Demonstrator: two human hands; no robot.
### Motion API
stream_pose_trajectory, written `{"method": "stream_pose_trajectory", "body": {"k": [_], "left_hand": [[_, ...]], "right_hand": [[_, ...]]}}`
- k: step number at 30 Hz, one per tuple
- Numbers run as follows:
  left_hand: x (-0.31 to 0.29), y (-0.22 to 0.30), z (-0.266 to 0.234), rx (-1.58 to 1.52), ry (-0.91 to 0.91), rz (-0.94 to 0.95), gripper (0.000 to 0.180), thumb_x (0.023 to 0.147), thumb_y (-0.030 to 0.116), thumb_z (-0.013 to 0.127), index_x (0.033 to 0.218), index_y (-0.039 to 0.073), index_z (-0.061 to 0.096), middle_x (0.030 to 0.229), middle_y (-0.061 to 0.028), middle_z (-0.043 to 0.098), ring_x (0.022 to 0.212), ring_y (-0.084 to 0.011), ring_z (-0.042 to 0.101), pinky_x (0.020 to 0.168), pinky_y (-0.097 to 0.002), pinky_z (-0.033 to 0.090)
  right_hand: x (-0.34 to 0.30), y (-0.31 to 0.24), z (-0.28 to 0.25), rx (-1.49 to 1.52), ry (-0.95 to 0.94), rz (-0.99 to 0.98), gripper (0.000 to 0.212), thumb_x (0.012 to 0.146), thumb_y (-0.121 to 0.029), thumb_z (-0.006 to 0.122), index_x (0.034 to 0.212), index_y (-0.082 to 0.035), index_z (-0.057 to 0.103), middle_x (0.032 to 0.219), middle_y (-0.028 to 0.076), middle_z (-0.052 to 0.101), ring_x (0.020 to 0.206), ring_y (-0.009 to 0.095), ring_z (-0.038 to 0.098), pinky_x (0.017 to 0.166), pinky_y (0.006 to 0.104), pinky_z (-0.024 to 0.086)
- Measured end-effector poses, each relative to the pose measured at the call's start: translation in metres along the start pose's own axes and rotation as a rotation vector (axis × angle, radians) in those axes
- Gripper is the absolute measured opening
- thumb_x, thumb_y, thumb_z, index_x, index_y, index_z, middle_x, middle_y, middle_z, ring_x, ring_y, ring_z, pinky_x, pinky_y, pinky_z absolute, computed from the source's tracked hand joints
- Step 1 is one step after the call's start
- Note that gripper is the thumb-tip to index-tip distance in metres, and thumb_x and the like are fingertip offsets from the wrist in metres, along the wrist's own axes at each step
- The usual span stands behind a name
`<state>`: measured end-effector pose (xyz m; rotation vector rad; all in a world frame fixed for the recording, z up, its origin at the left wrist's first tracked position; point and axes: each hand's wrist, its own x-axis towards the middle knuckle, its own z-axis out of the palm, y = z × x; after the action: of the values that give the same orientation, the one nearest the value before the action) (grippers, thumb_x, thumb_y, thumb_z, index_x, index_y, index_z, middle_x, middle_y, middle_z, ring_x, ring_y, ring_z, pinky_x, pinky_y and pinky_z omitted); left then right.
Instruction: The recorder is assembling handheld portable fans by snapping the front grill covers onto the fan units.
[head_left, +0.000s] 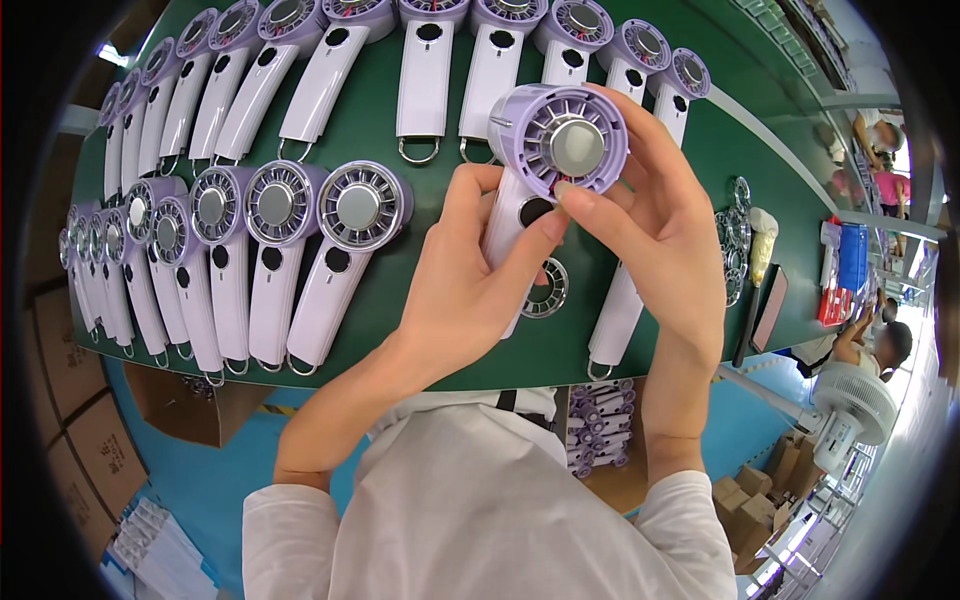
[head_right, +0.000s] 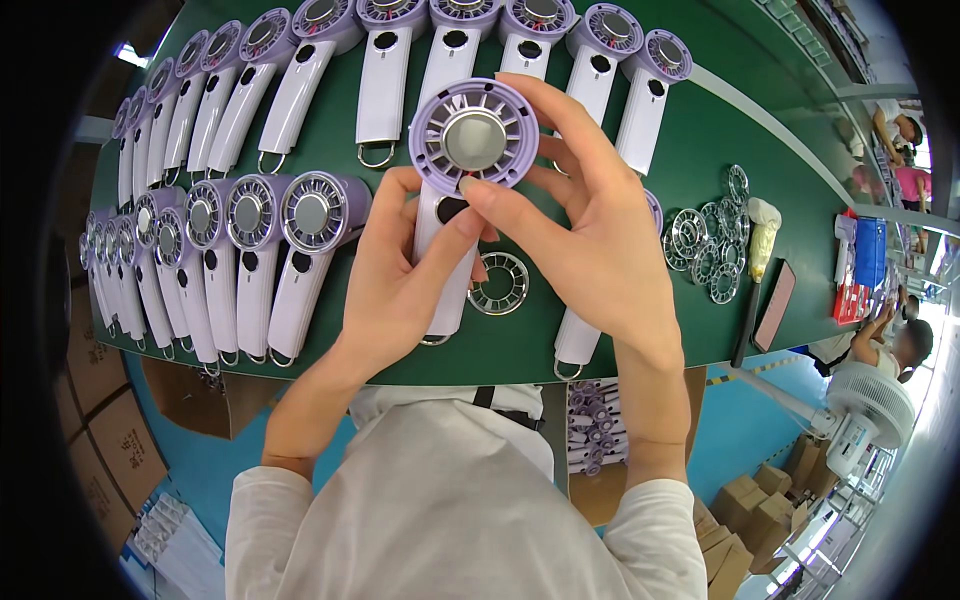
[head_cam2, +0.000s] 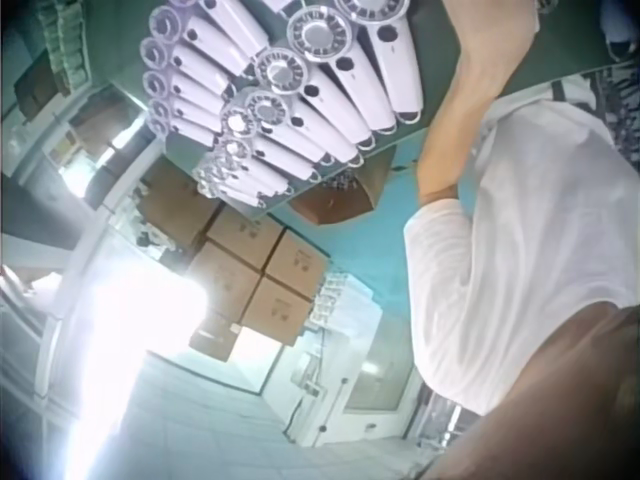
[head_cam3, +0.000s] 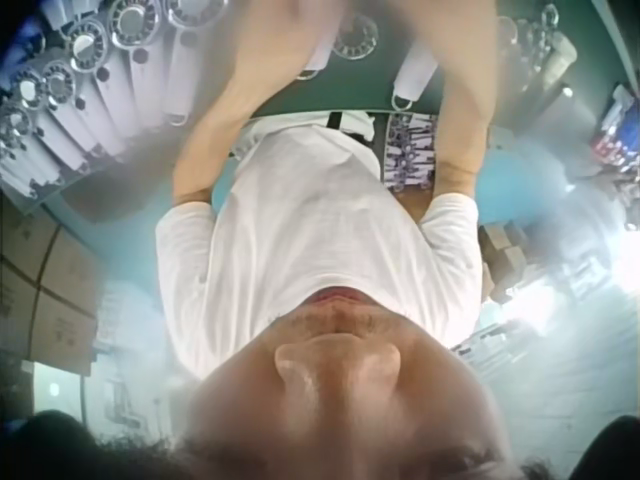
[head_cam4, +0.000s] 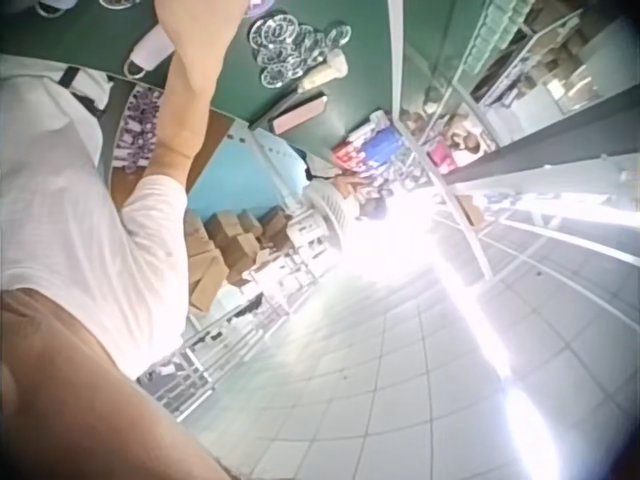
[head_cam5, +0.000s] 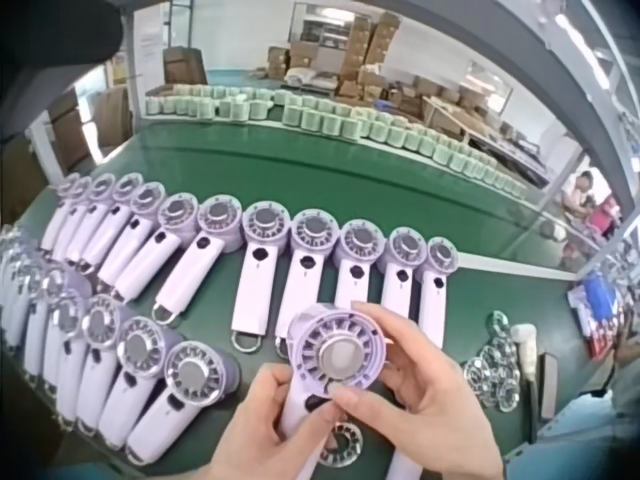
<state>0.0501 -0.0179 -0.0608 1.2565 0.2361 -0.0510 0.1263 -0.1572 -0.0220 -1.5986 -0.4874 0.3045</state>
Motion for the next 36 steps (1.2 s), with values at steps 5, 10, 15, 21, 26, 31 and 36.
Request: {"method": "stream_pose_trajectory", "body": {"k": [5, 10, 15, 21, 26, 31, 36], "left_hand": [[-0.001, -0.005, 0.001, 0.023, 0.031, 0.013, 0.035, 0.094, 0.018, 0.065, 0.114, 0.001, 0.042, 0.084, -0.0077, 0.065, 0.064, -0.0097, 0.060, 0.053, -0.0260, 0.045], [0.000, -0.013, 0.003, 0.073, 0.058, 0.113, 0.036, 0.093, 0.017, 0.067, 0.114, 0.001, 0.042, 0.078, -0.0085, 0.063, 0.061, -0.0112, 0.058, 0.053, -0.0269, 0.044], [-0.002, -0.016, 0.002, 0.108, 0.068, 0.159, 0.035, 0.093, 0.016, 0.067, 0.113, 0.001, 0.042, 0.078, -0.0084, 0.063, 0.060, -0.0106, 0.058, 0.052, -0.0271, 0.044], [-0.002, -0.003, 0.001, -0.036, 0.022, 0.076, 0.032, 0.095, 0.016, 0.065, 0.113, 0.001, 0.042, 0.085, -0.0078, 0.065, 0.064, -0.0084, 0.059, 0.053, -0.0244, 0.046], [-0.002, 0.001, 0.000, -0.124, -0.013, 0.033, 0.031, 0.096, 0.017, 0.063, 0.113, 0.001, 0.042, 0.090, -0.0074, 0.066, 0.068, -0.0080, 0.061, 0.055, -0.0232, 0.047], [-0.002, 0.000, 0.000, -0.124, -0.001, 0.049, 0.032, 0.096, 0.018, 0.063, 0.113, 0.001, 0.042, 0.090, -0.0078, 0.066, 0.067, -0.0081, 0.061, 0.054, -0.0231, 0.047], [-0.002, -0.002, 0.000, -0.122, 0.005, 0.051, 0.032, 0.096, 0.018, 0.064, 0.112, 0.001, 0.042, 0.089, -0.0078, 0.066, 0.067, -0.0082, 0.061, 0.054, -0.0232, 0.047]], "right_hand": [[0.001, 0.000, 0.003, 0.018, 0.008, 0.011, 0.055, 0.083, 0.002, 0.071, 0.134, -0.002, 0.051, 0.123, 0.010, 0.059, 0.110, 0.016, 0.059, 0.095, 0.0313, 0.051], [0.002, -0.003, 0.005, 0.004, 0.028, 0.005, 0.055, 0.079, 0.006, 0.068, 0.132, -0.002, 0.052, 0.122, 0.010, 0.058, 0.110, 0.017, 0.059, 0.098, 0.0317, 0.048], [0.005, 0.001, 0.011, -0.126, 0.051, -0.101, 0.057, 0.078, 0.007, 0.065, 0.131, -0.003, 0.051, 0.121, 0.010, 0.058, 0.112, 0.018, 0.058, 0.100, 0.0322, 0.046], [0.005, -0.012, 0.003, -0.110, -0.049, 0.008, 0.060, 0.083, 0.001, 0.068, 0.138, -0.005, 0.047, 0.124, 0.012, 0.057, 0.112, 0.019, 0.058, 0.093, 0.0318, 0.051], [0.004, -0.014, 0.008, 0.096, -0.032, 0.154, 0.061, 0.087, -0.001, 0.069, 0.142, -0.006, 0.044, 0.123, 0.012, 0.057, 0.102, 0.015, 0.060, 0.072, 0.0267, 0.053], [0.004, -0.014, 0.012, 0.146, -0.013, 0.162, 0.059, 0.087, -0.001, 0.067, 0.142, -0.006, 0.044, 0.121, 0.011, 0.058, 0.097, 0.013, 0.060, 0.069, 0.0256, 0.051], [0.004, -0.012, 0.013, 0.165, -0.004, 0.157, 0.058, 0.087, 0.000, 0.066, 0.141, -0.006, 0.045, 0.120, 0.011, 0.058, 0.096, 0.012, 0.060, 0.068, 0.0246, 0.050]]}}
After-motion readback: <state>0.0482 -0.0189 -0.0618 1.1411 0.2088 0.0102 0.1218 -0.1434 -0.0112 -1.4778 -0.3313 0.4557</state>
